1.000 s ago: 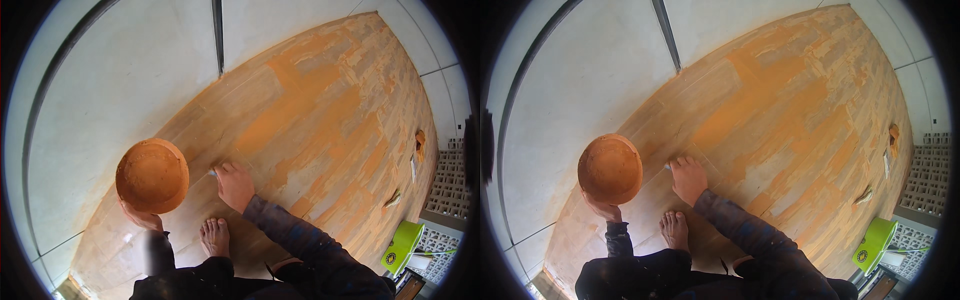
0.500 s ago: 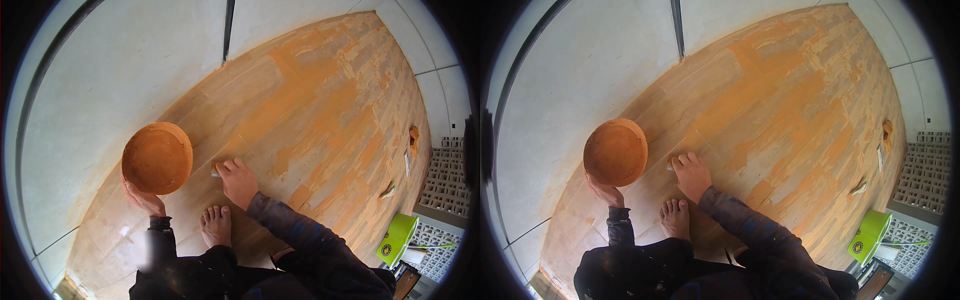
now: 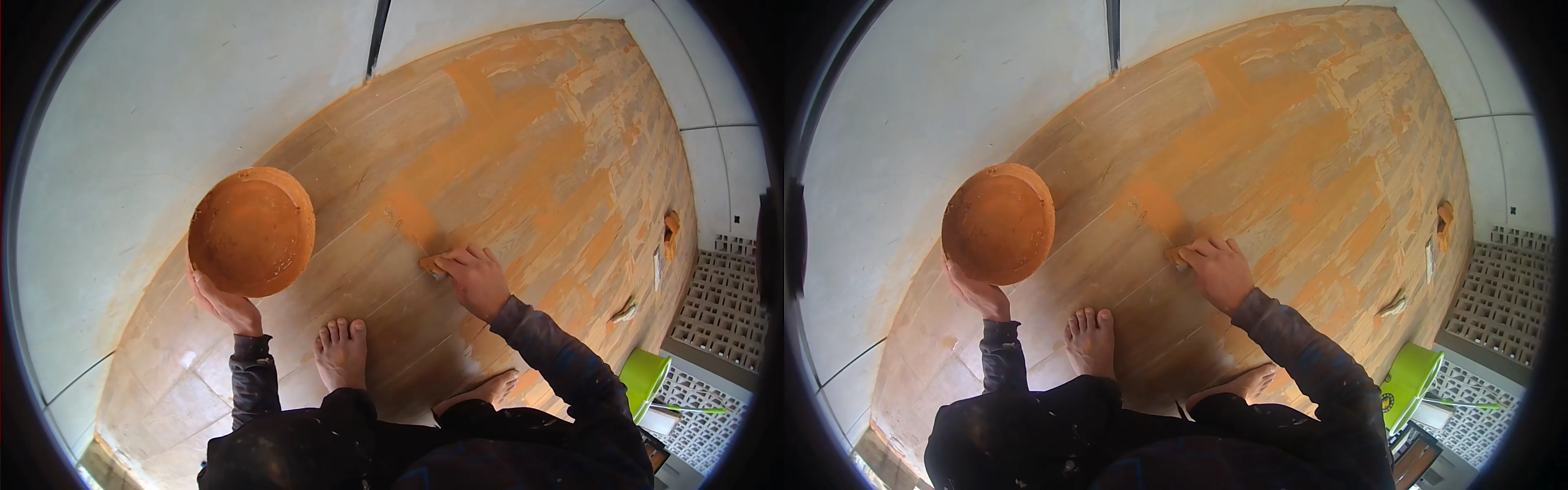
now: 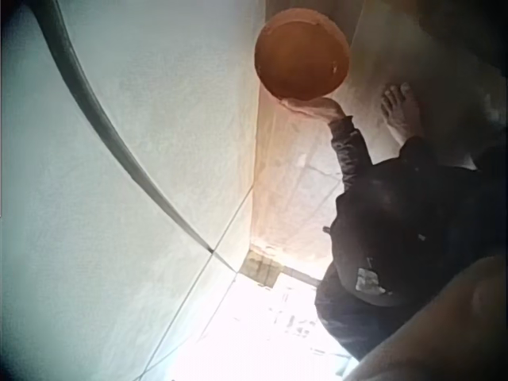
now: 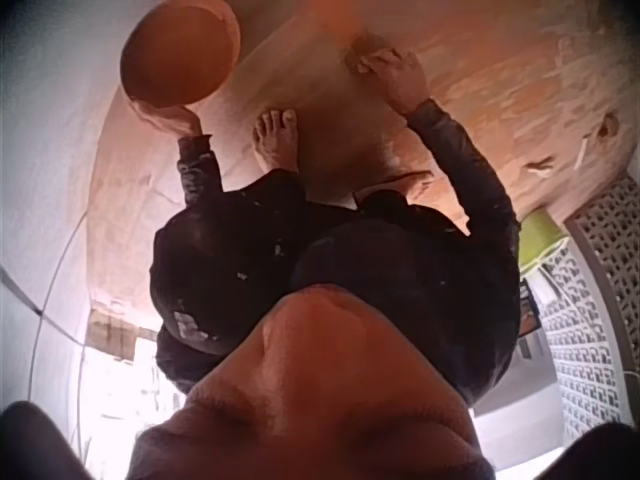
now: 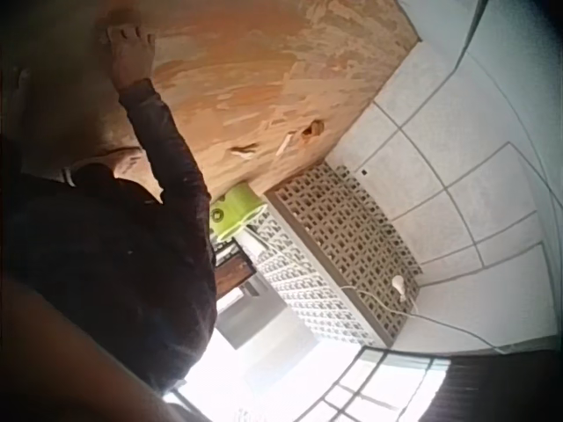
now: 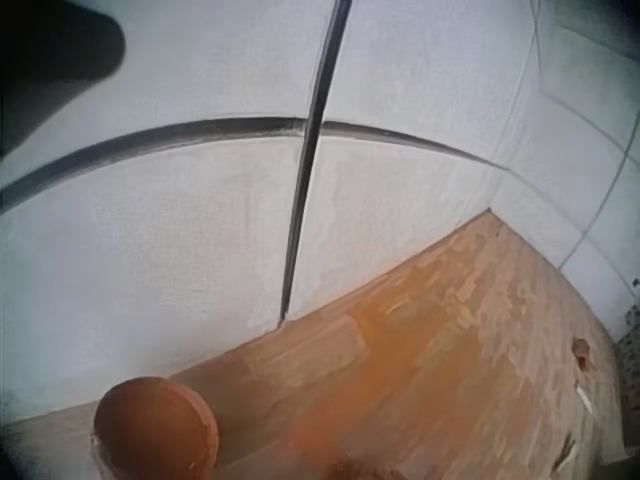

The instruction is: The person applies a wood putty or filler to the gaps in a plank floor using a small scraper, repeatedly picking up more putty from a container and smoothing it over the joints.

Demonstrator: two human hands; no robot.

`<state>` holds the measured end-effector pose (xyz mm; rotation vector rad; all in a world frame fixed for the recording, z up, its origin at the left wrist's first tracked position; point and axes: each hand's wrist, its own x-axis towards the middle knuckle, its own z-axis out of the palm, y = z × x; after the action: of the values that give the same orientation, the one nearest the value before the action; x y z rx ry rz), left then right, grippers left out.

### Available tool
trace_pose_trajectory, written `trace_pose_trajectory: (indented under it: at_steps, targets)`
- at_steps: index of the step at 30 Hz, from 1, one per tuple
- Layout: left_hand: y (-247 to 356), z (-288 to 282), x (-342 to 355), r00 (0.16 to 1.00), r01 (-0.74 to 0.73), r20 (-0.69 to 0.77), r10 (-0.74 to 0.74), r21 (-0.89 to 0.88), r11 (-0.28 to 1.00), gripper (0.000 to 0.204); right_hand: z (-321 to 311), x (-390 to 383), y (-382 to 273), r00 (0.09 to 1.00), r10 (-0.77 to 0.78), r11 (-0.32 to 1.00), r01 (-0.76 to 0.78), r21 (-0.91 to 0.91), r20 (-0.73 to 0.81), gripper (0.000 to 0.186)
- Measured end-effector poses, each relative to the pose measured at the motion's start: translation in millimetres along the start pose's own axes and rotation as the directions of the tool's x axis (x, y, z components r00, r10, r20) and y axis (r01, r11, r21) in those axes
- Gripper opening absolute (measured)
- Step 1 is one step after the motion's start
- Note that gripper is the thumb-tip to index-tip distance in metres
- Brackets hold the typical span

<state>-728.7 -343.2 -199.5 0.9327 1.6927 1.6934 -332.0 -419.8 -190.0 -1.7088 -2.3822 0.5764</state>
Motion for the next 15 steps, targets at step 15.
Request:
trace_pose_trajectory:
  at_steps: [15]
  targets:
    - [-3.3,-3.8,0.4,0.987,-0.056,0.149,0.055,0.003,0.998,0.058,24.6,-10.0,-50.7,0.996,0.086,0.951,-0.077,0.300,-0.017,0.034]
